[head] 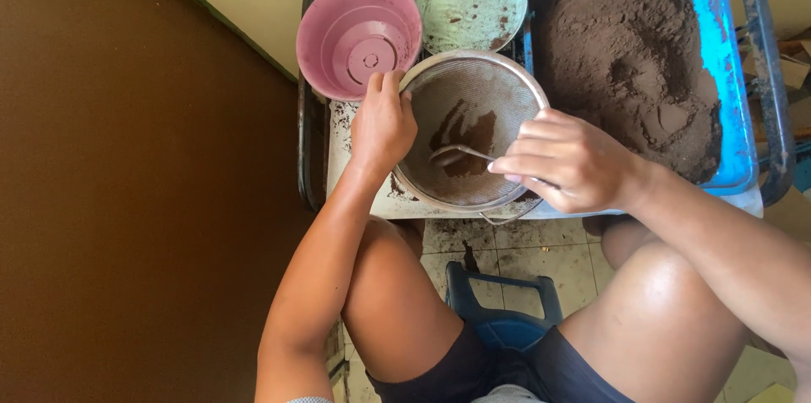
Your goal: The person scoops a brown powder from a blue tray using a spoon and pours it into a metal sieve held over a pink bowl. They use the spoon to press and rub the powder through the mesh, repeating the process to sift the material.
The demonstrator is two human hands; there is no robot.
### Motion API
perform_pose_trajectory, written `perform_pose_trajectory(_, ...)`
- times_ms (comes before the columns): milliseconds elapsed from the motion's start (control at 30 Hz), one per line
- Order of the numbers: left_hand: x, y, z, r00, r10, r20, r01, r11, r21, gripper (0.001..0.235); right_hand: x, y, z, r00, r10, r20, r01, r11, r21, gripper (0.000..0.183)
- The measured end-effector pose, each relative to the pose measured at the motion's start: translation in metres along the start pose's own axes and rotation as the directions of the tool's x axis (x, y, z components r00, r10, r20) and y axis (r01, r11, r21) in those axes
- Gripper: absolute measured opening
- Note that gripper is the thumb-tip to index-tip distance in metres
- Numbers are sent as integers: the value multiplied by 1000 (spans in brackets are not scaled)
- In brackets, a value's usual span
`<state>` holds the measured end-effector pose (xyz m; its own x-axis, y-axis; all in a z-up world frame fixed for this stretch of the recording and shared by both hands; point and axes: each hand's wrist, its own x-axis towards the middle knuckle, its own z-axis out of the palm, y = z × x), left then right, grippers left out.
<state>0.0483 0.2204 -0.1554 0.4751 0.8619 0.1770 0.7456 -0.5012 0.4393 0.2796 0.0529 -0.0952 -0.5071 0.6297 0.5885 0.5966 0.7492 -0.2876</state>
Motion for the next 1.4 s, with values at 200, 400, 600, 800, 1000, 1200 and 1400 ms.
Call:
perform_pose_trajectory(200, -2, 7, -5, 1000, 14, -13, -14, 1000, -15, 29, -14, 17, 3, 998, 5, -55, -21, 950, -310, 17)
perform_pose_trajectory(400, -3, 10, -10, 1000, 22, -3, -22, 1000, 7, 33, -18, 21, 11, 992, 106, -71, -122, 954, -275, 17)
perform_pose_trajectory(600, -3, 8, -6, 998, 62, -33, -60, 996, 64, 39, -1, 6, 4, 986, 124, -114, -147, 964, -220, 17)
perform_pose_trajectory(800, -6, 12, -3, 996, 67, -51, -63, 994, 87, 44, -5, 3, 13, 985, 147, -90, -163, 965, -204, 16)
perform_pose_trajectory(1000, -7, 13, -1, 997, 62, -44, -58, 994, 92, 44, -1, 4, 2, 980, 136, -142, -169, 953, -253, 16)
perform_pose_trajectory(1200, -3, 6, 5, 997, 58, -59, -51, 993, 108, 47, 3, 5, -1, 984, 153, -92, -169, 965, -201, 14)
perform_pose_trajectory(1400, -5, 12, -2, 996, 65, -54, -59, 993, 99, 46, 1, -1, -3, 985, 127, -113, -124, 992, 32, 16)
